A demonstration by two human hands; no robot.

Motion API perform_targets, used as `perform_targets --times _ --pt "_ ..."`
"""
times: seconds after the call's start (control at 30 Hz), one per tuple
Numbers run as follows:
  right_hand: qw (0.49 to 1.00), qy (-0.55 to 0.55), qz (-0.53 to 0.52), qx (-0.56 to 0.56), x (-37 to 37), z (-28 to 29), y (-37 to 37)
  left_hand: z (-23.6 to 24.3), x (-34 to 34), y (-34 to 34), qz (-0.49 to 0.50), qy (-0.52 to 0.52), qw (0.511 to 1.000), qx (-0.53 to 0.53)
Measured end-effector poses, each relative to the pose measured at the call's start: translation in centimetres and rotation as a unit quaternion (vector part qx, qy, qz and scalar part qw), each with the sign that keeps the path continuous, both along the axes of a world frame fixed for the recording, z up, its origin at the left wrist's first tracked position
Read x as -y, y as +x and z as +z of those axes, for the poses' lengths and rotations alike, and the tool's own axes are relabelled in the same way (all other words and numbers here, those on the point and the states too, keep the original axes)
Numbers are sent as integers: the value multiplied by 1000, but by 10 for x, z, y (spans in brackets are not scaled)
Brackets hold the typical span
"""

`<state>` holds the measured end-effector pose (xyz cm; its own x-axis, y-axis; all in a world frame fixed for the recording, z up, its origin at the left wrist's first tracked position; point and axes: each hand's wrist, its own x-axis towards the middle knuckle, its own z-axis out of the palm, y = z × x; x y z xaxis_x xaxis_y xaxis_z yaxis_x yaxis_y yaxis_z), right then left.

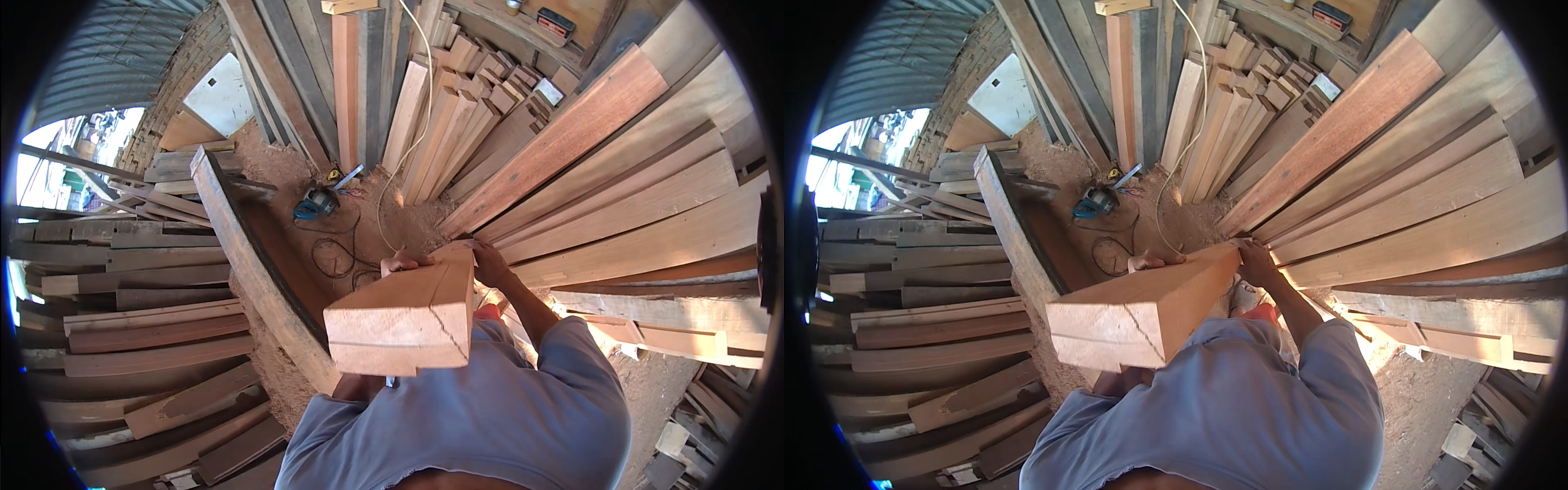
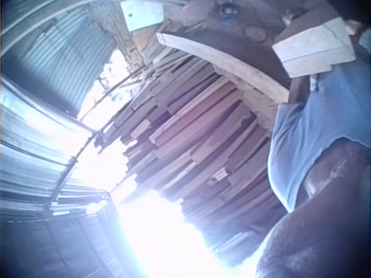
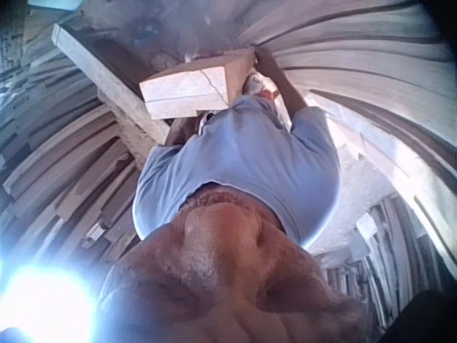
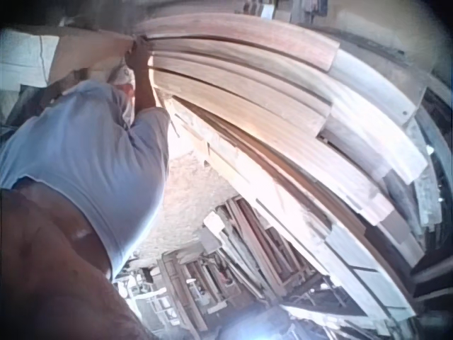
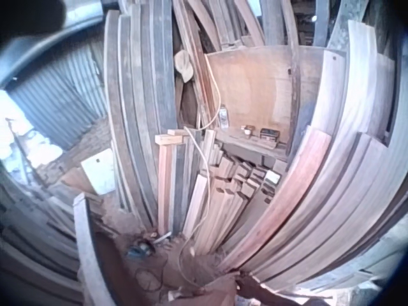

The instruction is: The person selects a wooden plank from a stack, measures it with a tape measure, and then uses a handheld electric router to shape the edge of the plank. After routing, the person inspects the finished edge and places the plank back with other pieces.

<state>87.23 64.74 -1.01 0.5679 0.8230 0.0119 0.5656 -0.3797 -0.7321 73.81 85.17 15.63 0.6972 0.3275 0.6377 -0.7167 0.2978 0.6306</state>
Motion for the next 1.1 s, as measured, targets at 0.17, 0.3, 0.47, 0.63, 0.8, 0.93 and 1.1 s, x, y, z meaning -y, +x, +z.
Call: perform_targets --times 0.17,0.3,0.47,0.63,0.8,0.93,1.1 --pt "998 18 -17 -53 -18 -42 4 -14 -8 -55 38 22 986 -158" --pt "748 -32 -270 -605 21 -148 12 -28 5 -66 18 31 965 -258" --pt "519 13 -379 -766 2 -179 -38 -35 21 -97 53 10 939 -340" --pt "515 51 -409 -752 -14 -177 -59 -45 29 -136 87 -28 920 -382" --pt "517 91 -412 -745 -35 -175 -78 -57 24 -175 112 -59 905 -407" --pt "530 145 -395 -736 -58 -174 -99 -62 11 -210 137 -80 899 -407" --pt "587 290 -288 -699 -105 -161 -117 -59 -12 -251 165 -98 902 -387"
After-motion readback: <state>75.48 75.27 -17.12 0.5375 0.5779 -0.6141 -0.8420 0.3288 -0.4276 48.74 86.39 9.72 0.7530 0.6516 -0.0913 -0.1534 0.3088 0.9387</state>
